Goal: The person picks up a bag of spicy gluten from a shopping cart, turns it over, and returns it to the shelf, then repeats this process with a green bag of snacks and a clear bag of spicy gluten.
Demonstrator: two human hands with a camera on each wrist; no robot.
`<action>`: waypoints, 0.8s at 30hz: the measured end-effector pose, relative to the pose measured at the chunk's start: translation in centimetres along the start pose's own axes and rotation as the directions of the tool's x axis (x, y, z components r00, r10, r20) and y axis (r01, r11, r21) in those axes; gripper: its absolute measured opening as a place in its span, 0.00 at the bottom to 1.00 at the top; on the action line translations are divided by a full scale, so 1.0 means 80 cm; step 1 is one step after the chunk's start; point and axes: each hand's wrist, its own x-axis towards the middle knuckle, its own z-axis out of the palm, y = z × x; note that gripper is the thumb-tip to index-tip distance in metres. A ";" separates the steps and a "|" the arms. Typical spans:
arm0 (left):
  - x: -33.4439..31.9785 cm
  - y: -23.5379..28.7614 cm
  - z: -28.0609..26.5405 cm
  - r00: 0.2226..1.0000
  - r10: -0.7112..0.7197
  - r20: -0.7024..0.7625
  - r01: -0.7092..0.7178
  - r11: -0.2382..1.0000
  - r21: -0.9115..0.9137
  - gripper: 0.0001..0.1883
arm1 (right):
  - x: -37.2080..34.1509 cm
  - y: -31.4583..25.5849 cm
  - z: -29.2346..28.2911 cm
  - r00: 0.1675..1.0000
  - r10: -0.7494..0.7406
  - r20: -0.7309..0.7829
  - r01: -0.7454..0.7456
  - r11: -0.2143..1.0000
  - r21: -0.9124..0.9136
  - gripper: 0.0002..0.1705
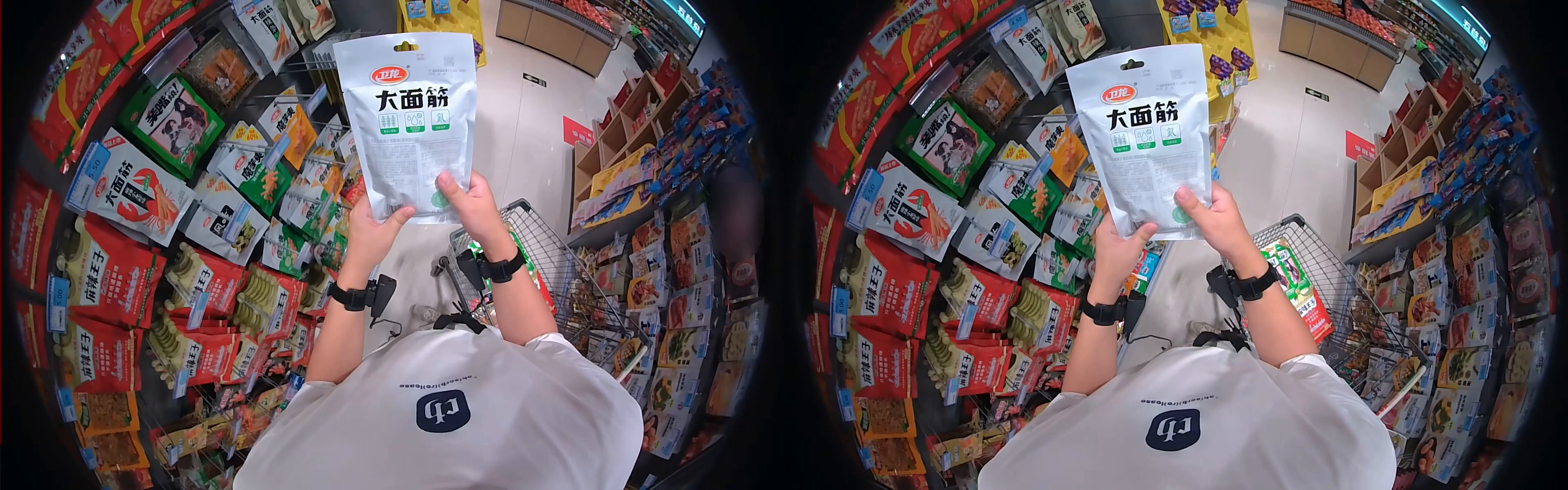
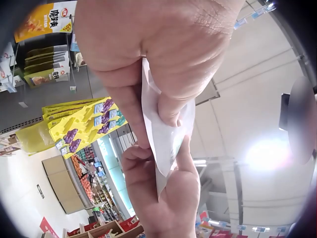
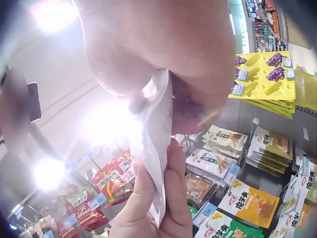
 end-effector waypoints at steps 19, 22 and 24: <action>0.001 0.015 0.006 1.000 0.006 -0.013 -0.006 0.999 0.033 0.18 | 0.003 -0.002 -0.008 1.000 0.010 -0.014 -0.011 0.998 -0.064 0.29; 0.005 0.013 0.007 0.999 -0.004 -0.050 0.006 1.000 0.023 0.19 | 0.005 -0.003 -0.015 0.994 -0.009 0.113 0.025 0.990 -0.142 0.36; 0.007 0.012 0.005 0.999 0.003 -0.050 -0.004 1.000 -0.020 0.20 | 0.001 -0.012 -0.016 0.989 0.070 0.127 -0.048 0.984 -0.170 0.37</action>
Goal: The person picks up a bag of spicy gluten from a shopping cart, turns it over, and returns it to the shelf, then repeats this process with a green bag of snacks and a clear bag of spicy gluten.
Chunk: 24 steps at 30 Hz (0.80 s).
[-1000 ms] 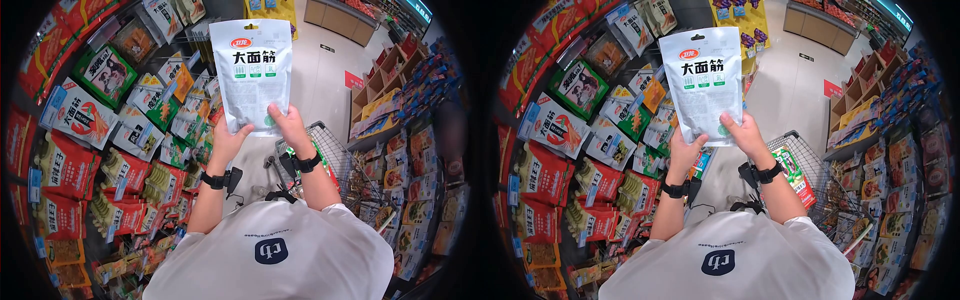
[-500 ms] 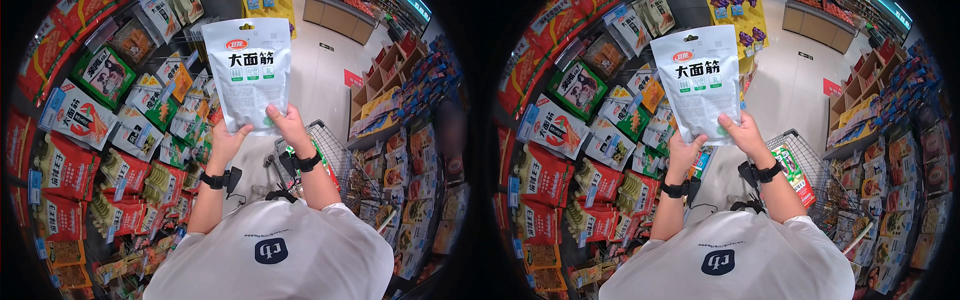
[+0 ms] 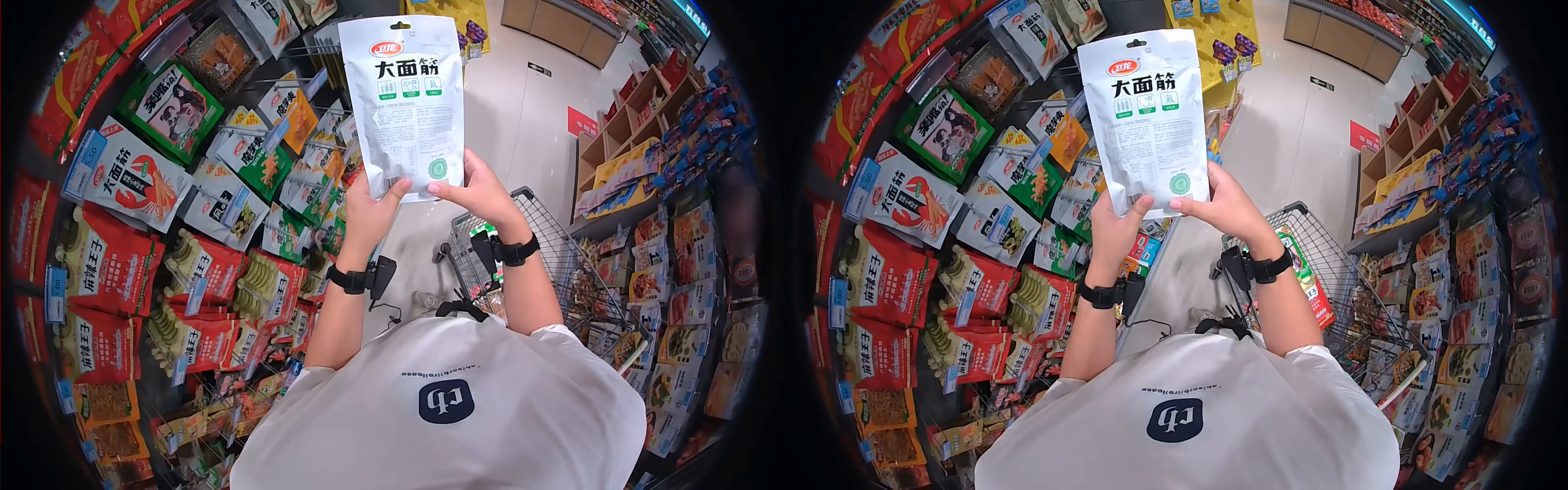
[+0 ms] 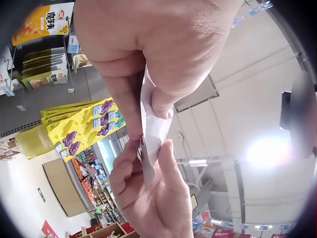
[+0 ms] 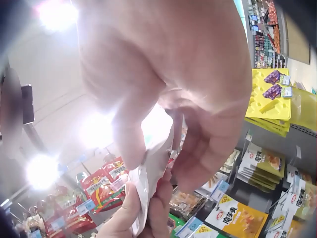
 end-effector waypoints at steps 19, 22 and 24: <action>-0.001 0.000 -0.002 0.991 -0.034 0.127 0.028 0.999 0.046 0.25 | -0.001 0.009 0.004 0.991 -0.087 -0.105 0.083 0.995 -0.047 0.35; 0.000 0.005 -0.003 0.990 -0.033 0.137 0.031 0.999 0.015 0.28 | 0.000 0.011 0.005 0.991 -0.086 -0.099 0.086 0.996 -0.012 0.34; 0.000 0.006 -0.003 0.988 -0.036 0.150 0.034 0.999 0.015 0.28 | -0.001 0.009 0.007 0.992 -0.082 -0.095 0.082 0.997 -0.004 0.34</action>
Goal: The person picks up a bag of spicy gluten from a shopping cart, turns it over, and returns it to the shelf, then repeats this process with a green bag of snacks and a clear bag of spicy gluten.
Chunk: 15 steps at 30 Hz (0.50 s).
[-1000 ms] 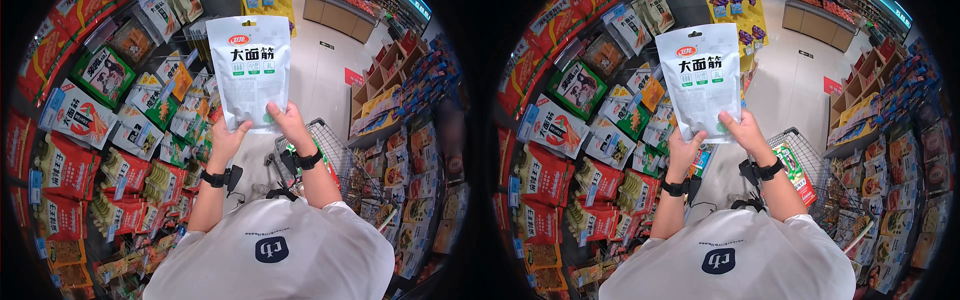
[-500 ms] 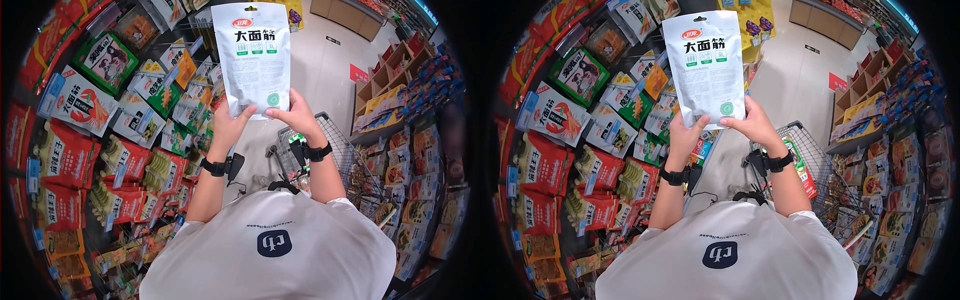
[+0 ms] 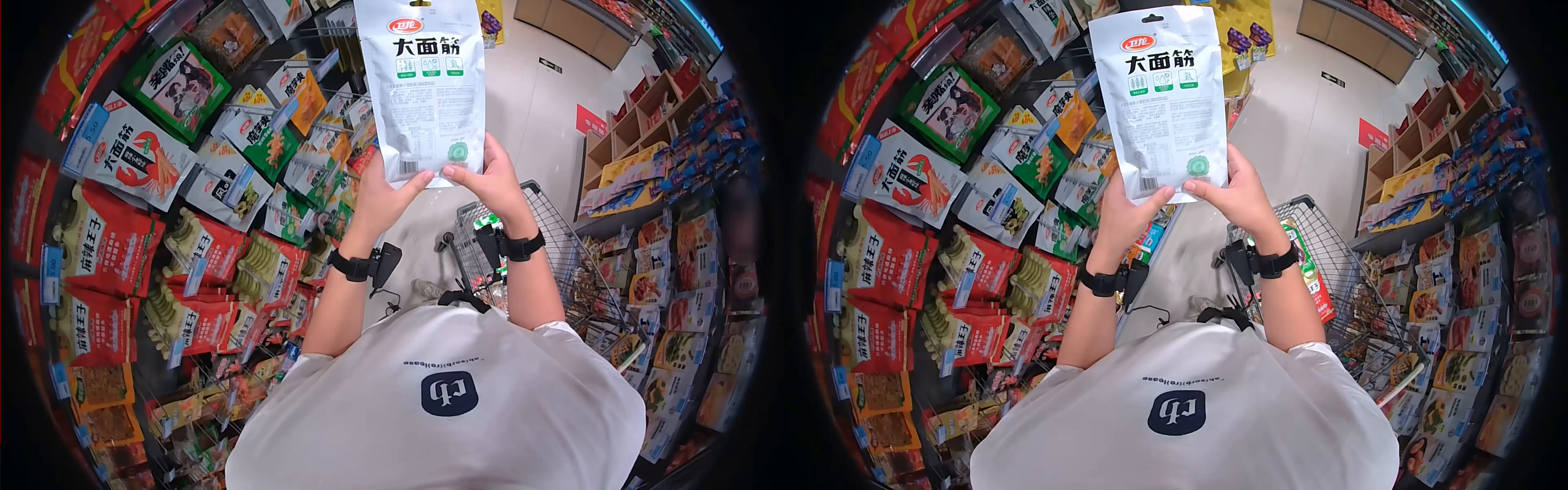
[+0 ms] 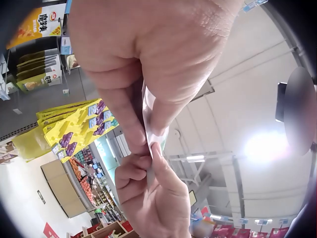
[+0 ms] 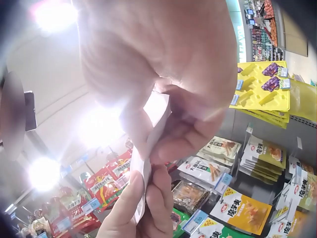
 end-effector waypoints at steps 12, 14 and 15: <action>-0.006 0.001 0.000 0.997 0.013 -0.081 -0.010 0.999 0.032 0.23 | -0.004 -0.004 0.007 0.999 0.044 0.012 -0.044 0.999 0.031 0.36; -0.005 -0.002 0.000 0.997 0.014 -0.081 -0.012 1.000 0.027 0.23 | -0.004 -0.004 0.007 0.999 0.053 0.010 -0.054 0.998 0.033 0.36; -0.005 -0.003 0.000 0.997 0.017 -0.079 -0.015 1.000 0.023 0.23 | -0.003 -0.003 0.007 0.999 0.048 0.007 -0.048 0.998 0.035 0.36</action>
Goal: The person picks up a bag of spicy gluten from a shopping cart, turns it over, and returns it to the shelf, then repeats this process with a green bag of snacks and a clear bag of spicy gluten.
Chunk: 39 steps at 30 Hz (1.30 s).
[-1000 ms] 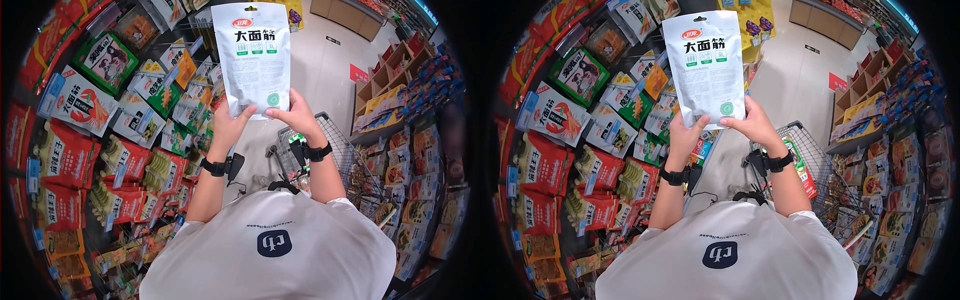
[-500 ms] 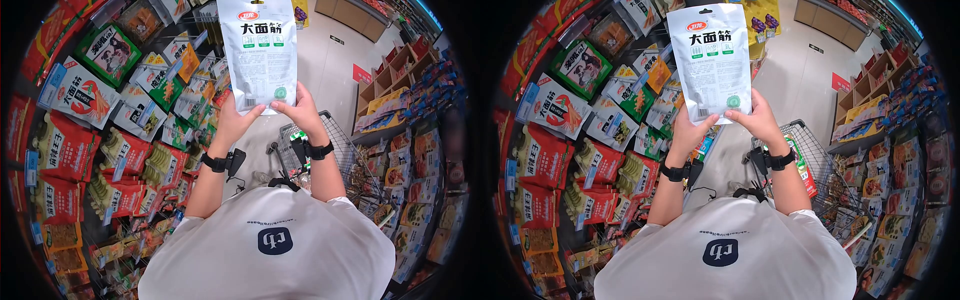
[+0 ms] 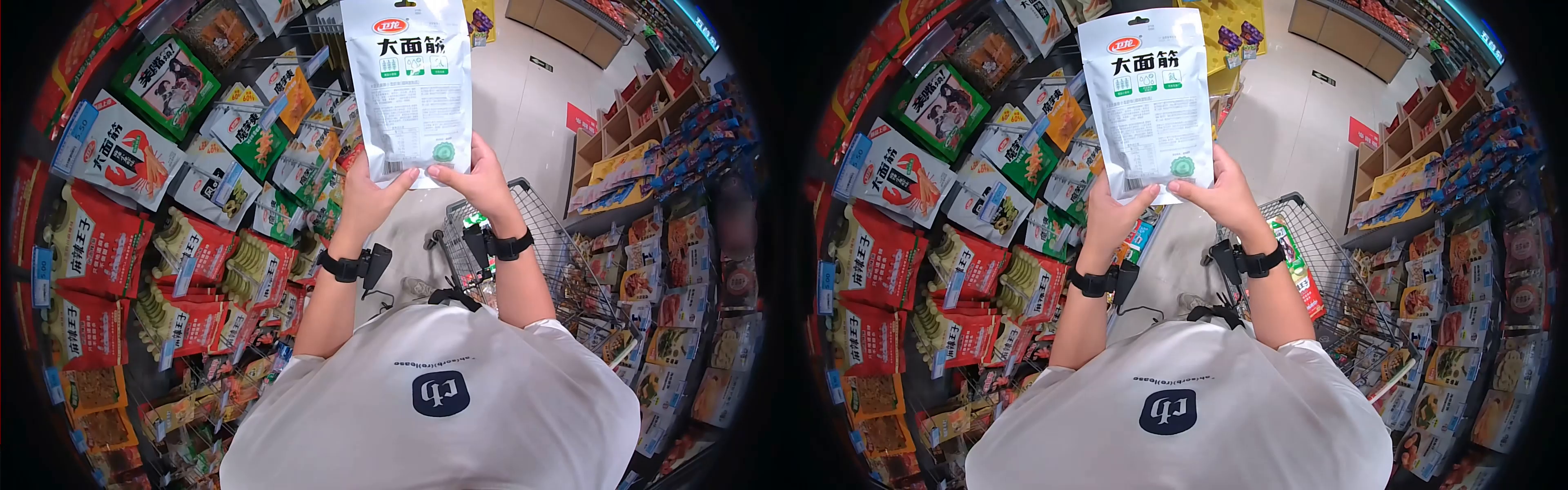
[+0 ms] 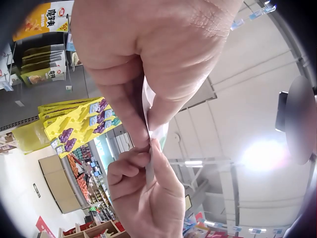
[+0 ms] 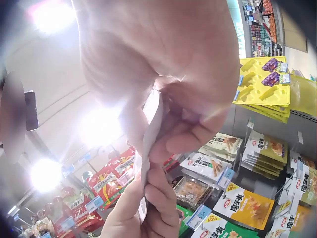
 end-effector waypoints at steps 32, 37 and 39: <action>-0.003 -0.006 -0.008 0.999 -0.045 0.008 0.046 0.991 -0.127 0.23 | -0.003 -0.002 -0.010 0.996 0.084 0.037 -0.084 0.996 -0.007 0.21; -0.004 -0.005 -0.010 0.999 -0.049 0.014 0.050 0.992 -0.113 0.23 | -0.003 -0.002 -0.008 0.995 0.086 0.056 -0.087 0.996 0.005 0.22; -0.005 -0.005 -0.012 0.999 -0.050 0.014 0.051 0.994 -0.094 0.23 | -0.004 -0.002 -0.009 0.995 0.059 0.082 -0.058 0.998 -0.018 0.23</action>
